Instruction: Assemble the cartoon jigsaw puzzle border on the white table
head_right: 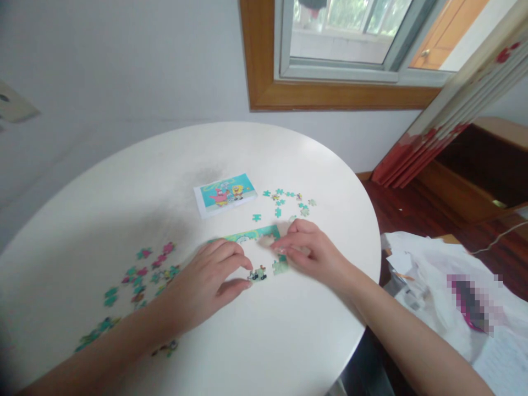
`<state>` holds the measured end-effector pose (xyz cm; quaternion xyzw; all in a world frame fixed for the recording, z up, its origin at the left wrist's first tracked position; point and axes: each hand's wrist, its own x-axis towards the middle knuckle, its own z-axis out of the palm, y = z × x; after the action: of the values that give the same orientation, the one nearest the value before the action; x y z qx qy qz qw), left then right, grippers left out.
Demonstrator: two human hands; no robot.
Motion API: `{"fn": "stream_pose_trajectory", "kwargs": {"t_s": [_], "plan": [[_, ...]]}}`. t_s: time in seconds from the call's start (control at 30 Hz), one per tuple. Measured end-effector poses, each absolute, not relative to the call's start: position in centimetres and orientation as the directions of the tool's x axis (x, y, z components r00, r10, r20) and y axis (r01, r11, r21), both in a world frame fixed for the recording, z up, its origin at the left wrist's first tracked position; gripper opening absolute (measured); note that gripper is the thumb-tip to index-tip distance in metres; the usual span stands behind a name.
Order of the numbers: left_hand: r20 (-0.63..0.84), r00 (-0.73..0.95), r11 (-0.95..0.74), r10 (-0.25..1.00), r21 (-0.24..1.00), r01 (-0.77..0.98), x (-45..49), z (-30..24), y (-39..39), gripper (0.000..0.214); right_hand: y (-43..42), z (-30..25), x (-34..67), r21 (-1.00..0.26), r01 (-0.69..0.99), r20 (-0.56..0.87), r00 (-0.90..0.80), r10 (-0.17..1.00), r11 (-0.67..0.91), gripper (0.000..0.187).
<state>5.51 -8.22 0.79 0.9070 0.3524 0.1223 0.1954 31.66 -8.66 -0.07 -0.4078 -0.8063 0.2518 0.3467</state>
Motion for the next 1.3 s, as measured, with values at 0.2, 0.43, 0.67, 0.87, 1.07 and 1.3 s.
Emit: {"fn": "stream_pose_trajectory", "kwargs": {"t_s": [0.2, 0.43, 0.67, 0.87, 1.07, 1.3], "plan": [[0.129, 0.756, -0.717, 0.642, 0.45, 0.533, 4.2, 1.9, -7.2, 0.019, -7.3, -0.3, 33.9, -0.726, 0.564, 0.37, -0.162, 0.915, 0.394, 0.019], [-0.028, 0.795, -0.725, 0.606, 0.393, 0.566, 1.9, 3.5, -7.6, 0.04, -7.3, -0.5, 34.0, -0.697, 0.614, 0.364, -0.141, 0.921, 0.369, 0.02], [-0.033, 0.785, -0.663, 0.619, 0.513, 0.545, 1.5, 4.2, -11.6, 0.057, -7.4, -0.5, 34.0, -0.687, 0.637, 0.339, -0.146, 0.929, 0.351, 0.019], [-0.164, 0.782, -0.643, 0.601, 0.482, 0.596, 2.8, 3.4, -12.1, 0.06, -7.5, -0.4, 33.9, -0.678, 0.657, 0.3, -0.16, 0.94, 0.328, 0.02], [-0.128, 0.755, -0.659, 0.643, 0.41, 0.631, 3.4, 2.8, -13.3, 0.057, -7.5, -0.2, 33.6, -0.669, 0.664, 0.288, -0.181, 0.94, 0.333, 0.021], [-0.189, 0.723, -0.646, 0.664, 0.343, 0.682, 3.7, 2.8, -13.6, 0.063, -7.6, -0.1, 33.6, -0.647, 0.681, 0.295, -0.192, 0.936, 0.344, 0.021]]}}
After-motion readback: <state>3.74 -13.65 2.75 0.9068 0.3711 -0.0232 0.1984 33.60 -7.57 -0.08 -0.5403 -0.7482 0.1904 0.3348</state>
